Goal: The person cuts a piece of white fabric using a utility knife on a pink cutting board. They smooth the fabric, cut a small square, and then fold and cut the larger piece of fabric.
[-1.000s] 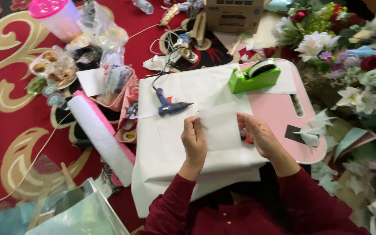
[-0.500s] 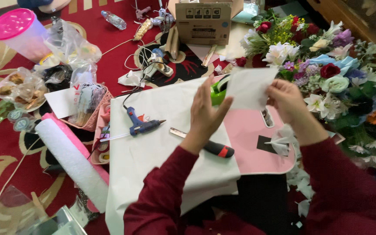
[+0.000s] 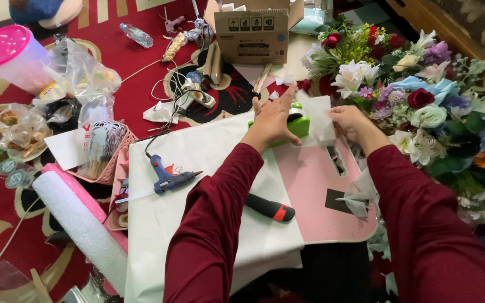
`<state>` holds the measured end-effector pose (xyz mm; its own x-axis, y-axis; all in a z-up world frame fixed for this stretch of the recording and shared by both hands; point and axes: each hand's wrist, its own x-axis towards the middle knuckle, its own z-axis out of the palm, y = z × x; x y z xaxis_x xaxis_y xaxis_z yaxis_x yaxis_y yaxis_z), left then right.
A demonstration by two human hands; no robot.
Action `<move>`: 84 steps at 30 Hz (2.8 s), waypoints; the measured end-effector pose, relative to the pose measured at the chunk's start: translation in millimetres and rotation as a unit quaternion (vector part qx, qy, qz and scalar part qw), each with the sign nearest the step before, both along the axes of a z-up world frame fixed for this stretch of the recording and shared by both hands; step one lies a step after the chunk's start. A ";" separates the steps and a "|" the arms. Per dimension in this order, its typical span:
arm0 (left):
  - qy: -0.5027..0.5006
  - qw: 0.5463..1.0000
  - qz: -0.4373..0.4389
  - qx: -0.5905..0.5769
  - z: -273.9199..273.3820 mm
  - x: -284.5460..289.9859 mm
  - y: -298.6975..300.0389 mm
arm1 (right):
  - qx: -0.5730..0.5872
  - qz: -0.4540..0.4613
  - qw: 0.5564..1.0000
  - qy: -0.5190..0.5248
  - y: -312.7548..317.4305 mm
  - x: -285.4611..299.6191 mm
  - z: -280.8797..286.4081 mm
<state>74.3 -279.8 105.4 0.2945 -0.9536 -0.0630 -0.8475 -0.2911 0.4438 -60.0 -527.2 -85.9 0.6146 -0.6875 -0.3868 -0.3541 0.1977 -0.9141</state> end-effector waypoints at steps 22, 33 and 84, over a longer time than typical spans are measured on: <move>0.097 0.989 0.058 -0.091 -12.0 36.7 29.1 | -0.117 -0.035 0.989 0.084 21.9 14.3 5.9; 0.002 0.998 0.052 -0.035 -43.8 24.2 -7.5 | -0.164 -0.045 0.980 0.105 18.2 16.1 -3.0; -0.189 0.969 0.145 -0.068 -166.1 -75.2 373.8 | -0.750 0.056 0.659 0.015 303.8 -71.0 44.9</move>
<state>-0.8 94.0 -60.7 0.5285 -0.8194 0.2220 -0.8485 -0.5016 0.1685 -131.0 -223.4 -41.0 0.7016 -0.2615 0.6629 -0.3125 -0.9489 -0.0436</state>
